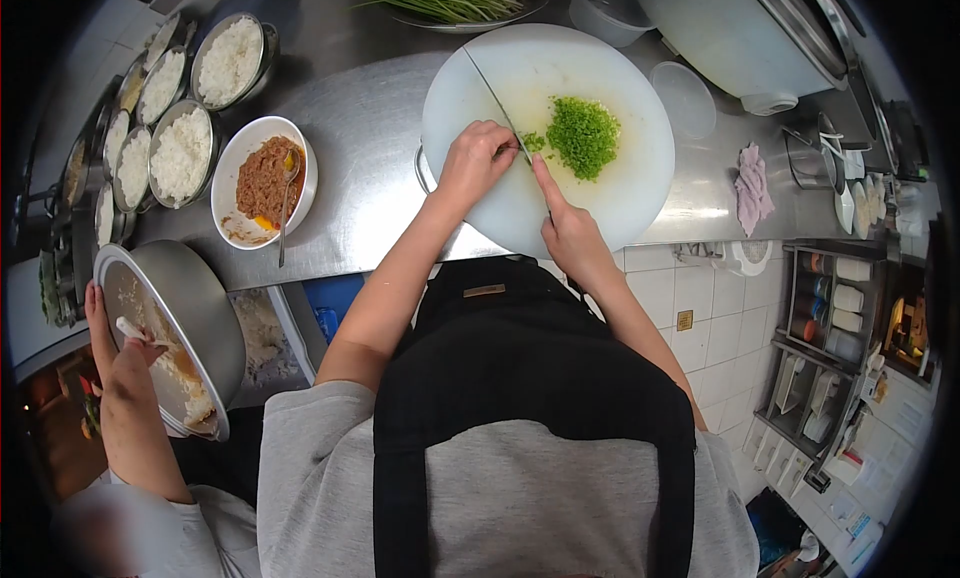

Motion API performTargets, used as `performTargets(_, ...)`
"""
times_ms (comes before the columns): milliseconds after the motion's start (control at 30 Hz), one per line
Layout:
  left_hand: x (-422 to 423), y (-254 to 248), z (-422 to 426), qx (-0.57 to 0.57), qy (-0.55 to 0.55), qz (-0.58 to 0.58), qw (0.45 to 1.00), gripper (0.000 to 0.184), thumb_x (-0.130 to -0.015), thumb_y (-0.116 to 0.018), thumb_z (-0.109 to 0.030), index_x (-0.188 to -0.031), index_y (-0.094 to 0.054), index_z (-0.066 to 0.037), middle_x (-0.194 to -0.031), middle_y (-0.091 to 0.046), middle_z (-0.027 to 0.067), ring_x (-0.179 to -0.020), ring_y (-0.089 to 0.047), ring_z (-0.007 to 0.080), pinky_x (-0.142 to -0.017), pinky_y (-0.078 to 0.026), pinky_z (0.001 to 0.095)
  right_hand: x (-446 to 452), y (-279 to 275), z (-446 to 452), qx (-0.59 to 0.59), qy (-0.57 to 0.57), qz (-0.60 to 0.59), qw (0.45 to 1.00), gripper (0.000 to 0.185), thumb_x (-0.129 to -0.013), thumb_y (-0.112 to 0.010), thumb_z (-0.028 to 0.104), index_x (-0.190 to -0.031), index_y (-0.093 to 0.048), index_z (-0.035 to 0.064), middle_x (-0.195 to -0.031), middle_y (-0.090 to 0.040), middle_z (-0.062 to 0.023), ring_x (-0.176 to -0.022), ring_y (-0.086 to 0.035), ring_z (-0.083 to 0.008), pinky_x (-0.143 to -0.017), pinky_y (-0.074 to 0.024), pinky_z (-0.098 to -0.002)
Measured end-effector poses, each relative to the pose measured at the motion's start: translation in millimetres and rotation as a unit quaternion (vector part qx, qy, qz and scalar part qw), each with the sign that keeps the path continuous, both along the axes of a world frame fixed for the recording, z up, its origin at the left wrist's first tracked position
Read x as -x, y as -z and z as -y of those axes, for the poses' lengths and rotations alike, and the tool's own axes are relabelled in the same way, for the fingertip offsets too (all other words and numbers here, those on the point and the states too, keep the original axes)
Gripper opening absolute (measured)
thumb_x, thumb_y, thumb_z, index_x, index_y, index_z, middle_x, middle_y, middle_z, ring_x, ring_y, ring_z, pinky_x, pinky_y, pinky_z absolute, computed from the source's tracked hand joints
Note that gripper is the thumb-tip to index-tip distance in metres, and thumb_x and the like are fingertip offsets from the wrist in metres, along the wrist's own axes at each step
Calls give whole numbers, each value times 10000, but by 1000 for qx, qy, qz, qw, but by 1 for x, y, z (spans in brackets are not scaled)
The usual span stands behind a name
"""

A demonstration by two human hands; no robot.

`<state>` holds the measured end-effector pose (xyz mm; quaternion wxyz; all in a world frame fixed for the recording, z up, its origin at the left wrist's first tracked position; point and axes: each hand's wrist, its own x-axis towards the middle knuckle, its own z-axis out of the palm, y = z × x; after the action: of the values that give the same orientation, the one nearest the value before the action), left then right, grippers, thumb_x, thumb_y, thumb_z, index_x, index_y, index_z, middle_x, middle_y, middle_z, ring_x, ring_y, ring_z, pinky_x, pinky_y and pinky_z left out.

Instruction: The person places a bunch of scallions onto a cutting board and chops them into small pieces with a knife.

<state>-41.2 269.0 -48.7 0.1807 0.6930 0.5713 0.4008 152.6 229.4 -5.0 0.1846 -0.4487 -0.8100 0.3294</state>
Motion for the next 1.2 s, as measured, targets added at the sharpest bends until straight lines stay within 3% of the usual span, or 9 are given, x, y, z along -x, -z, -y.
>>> performTargets(400,7,1,1,14,12,6,1000,84,-771,-693,-42,-847,-684,-9,-857,-664,113,-868,-631,294,-756,-512,385,3,2,1,5,-4,-35,999,855,-789,-469,-61,-1554,-202,210,-774,-625,-311,-749,-629,-467,-742,-470,-536)
performTargets(500,6,1,2,-17,13,-36,999,83,-775,-696,-49,-848,-680,-12,-852,-658,113,-856,-628,292,-753,-508,384,8,-12,-8,81,17,14,997,851,-790,-469,-63,-1552,-213,216,-792,-624,-323,-770,-620,-487,-757,-464,-543)
performTargets(600,7,-2,5,-11,10,-46,999,85,-782,-697,-56,-855,-681,-16,-850,-653,109,-845,-623,292,-750,-505,386,4,-20,-12,156,34,-26,987,851,-804,-458,-59,-1558,-211,249,-824,-658,-290,-617,-634,-391,-642,-512,-486)
performTargets(667,6,-2,7,-10,3,-41,999,84,-786,-696,-60,-856,-681,-16,-845,-651,110,-844,-620,293,-751,-503,387,-9,-25,-11,301,71,-103,945,845,-826,-447,-43,-1563,-199,285,-853,-682,-229,-475,-575,-227,-496,-509,-371)
performTargets(767,5,-1,6,-2,-4,-31,1000,89,-791,-696,-68,-860,-678,-15,-838,-648,112,-844,-617,295,-751,-501,387,-24,-23,-4,286,71,-198,935,838,-841,-438,-33,-1566,-189,305,-837,-681,-166,-424,-494,-115,-411,-459,-282)
performTargets(900,5,-2,6,-2,-5,-43,999,78,-810,-674,-78,-848,-657,-12,-823,-631,121,-843,-607,303,-754,-493,400,-33,-41,-2,273,74,-180,942,838,-841,-447,-32,-1566,-187,296,-979,-672,-221,-418,-504,-147,-443,-483,-306)
performTargets(967,3,-3,1,-13,0,-85,996,70,-823,-654,-78,-838,-641,-11,-824,-623,124,-842,-600,309,-758,-487,410,-33,-49,0,270,77,-79,957,834,-842,-447,-31,-1566,-180,283,-1226,-610,-276,-496,-574,-212,-562,-532,-351)
performTargets(1067,5,-5,-1,-23,8,-151,988,68,-844,-618,-78,-833,-609,-12,-834,-611,132,-850,-589,320,-770,-476,428,-36,-26,6,185,68,-128,972,829,-853,-432,-76,-1564,-205,282,-1253,-604,-201,-425,-466,-108,-448,-475,-276)
performTargets(1200,21,-11,7,-11,20,-153,988,72,-863,-594,-80,-864,-575,-11,-858,-602,141,-868,-579,325,-782,-466,433,-41,-19,13,133,67,-122,981,814,-869,-442,-64,-1563,-203,287,-1333,-565,-205,-426,-478,-114,-453,-478,-284)
